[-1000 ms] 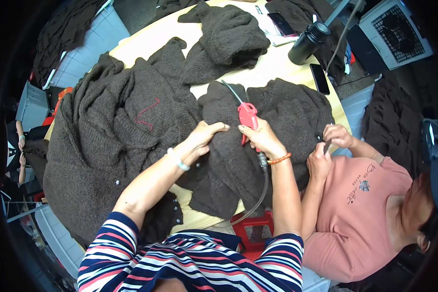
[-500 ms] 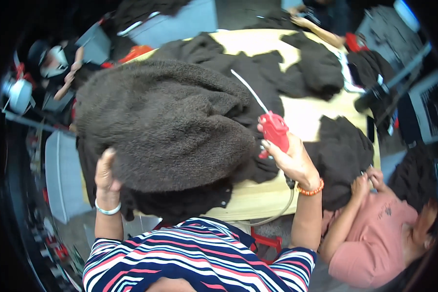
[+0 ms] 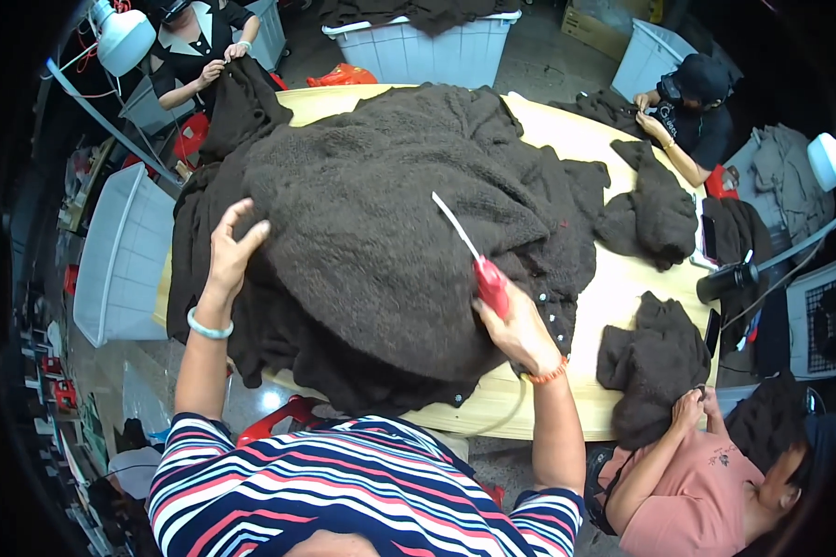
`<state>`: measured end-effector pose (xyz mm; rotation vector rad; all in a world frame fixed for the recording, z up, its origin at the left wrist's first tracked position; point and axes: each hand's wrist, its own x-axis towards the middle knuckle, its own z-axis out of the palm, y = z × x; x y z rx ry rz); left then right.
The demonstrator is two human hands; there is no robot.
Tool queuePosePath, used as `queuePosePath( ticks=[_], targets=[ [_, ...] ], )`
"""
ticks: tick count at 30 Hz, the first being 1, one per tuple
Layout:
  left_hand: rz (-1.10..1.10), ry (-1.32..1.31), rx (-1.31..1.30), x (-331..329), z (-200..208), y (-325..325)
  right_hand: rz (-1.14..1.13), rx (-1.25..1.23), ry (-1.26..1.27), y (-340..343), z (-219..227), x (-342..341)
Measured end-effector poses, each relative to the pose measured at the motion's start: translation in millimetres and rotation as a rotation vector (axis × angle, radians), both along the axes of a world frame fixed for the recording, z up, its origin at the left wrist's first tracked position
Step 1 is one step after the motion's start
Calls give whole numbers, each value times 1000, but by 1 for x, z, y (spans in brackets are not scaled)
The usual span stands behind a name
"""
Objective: Trimming loose threads from fabric pieces using scissors.
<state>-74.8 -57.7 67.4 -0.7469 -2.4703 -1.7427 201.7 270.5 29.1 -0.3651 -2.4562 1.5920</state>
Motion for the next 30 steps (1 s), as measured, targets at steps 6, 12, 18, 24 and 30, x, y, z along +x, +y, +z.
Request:
queuePosePath(
  ticks=[6,12,18,24,30],
  targets=[
    [-388,-69,-621,40,37,-43,3,-117,-454,8,-2,108],
    [-38,171,-433,71,41,-18,-128,-85,-365,5,9,131],
    [-479,252,-567,112,24,19,-152,-182,-311,11,2,120],
    [-556,125,-757,132,-5,8,-257,-164,-284,10,-20,141],
    [-710,-146,-749,146,1,20,-262,-193,-300,4,-22,162]
  ],
)
